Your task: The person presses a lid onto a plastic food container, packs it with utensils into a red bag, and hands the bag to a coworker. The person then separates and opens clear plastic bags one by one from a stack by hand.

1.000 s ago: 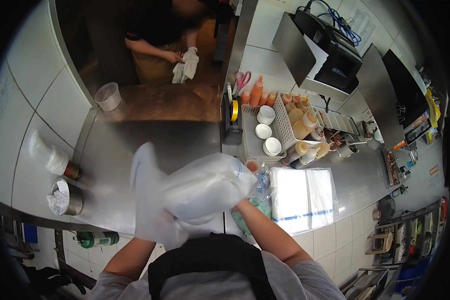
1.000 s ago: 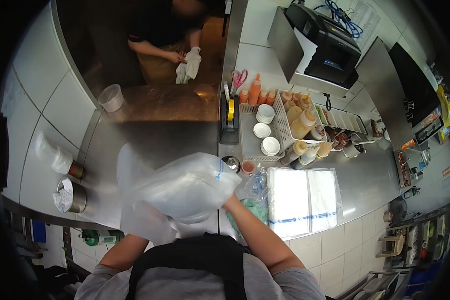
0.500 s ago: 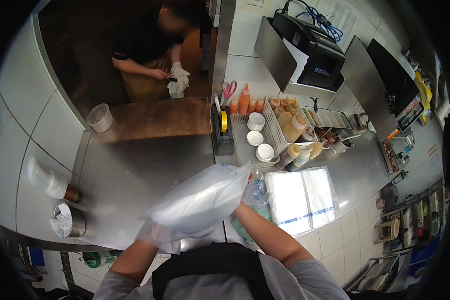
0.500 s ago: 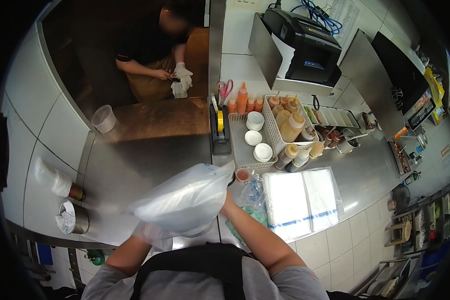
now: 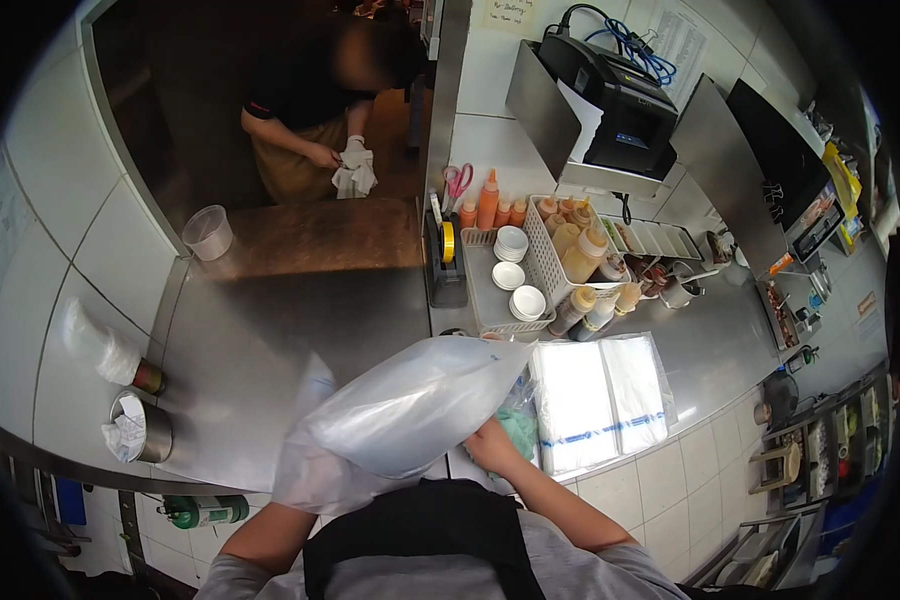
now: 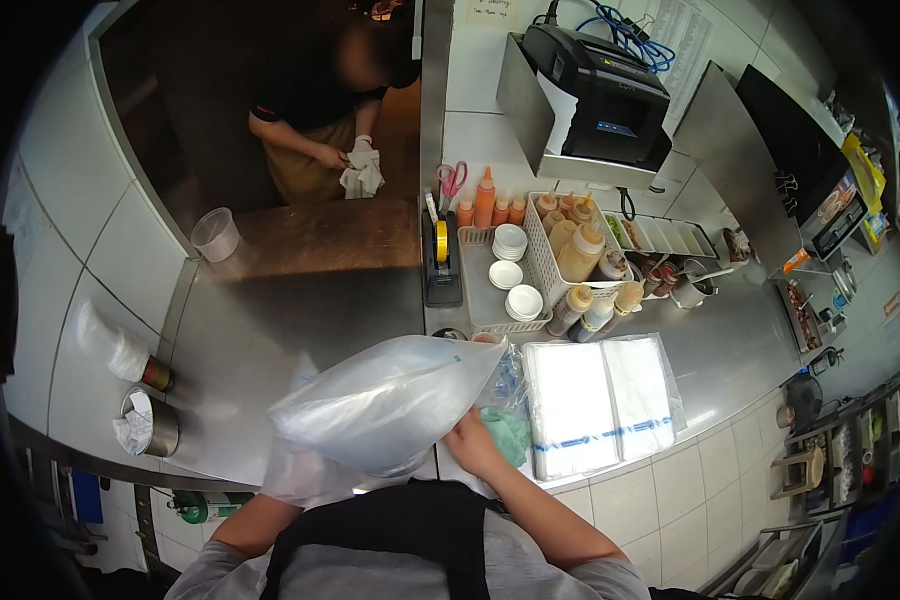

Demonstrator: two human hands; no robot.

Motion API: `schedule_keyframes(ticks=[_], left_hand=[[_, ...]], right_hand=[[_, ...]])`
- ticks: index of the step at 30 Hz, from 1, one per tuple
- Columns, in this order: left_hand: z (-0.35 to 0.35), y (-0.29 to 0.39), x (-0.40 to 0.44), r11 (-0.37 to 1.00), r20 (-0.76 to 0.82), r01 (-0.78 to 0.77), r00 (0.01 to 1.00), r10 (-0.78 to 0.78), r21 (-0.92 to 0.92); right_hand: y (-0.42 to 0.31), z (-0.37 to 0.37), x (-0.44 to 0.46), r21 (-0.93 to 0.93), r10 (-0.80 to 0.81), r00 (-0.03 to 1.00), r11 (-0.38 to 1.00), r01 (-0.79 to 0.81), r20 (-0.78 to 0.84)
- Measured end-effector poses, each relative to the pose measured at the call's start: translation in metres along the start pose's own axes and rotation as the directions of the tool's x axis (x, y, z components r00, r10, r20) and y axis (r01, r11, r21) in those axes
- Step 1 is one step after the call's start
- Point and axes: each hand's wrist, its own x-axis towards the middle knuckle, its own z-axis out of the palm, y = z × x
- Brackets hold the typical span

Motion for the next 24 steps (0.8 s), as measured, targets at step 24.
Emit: schedule_keyframes(ticks=[24], left_hand=[[0.185,0.185,-0.096,0.451,0.619,-0.784,0.616,0.487,0.425]], right_hand=[[-0.177,-0.132,-0.094,0.108,-0.285,0.924,0.941,0.321,-0.256]])
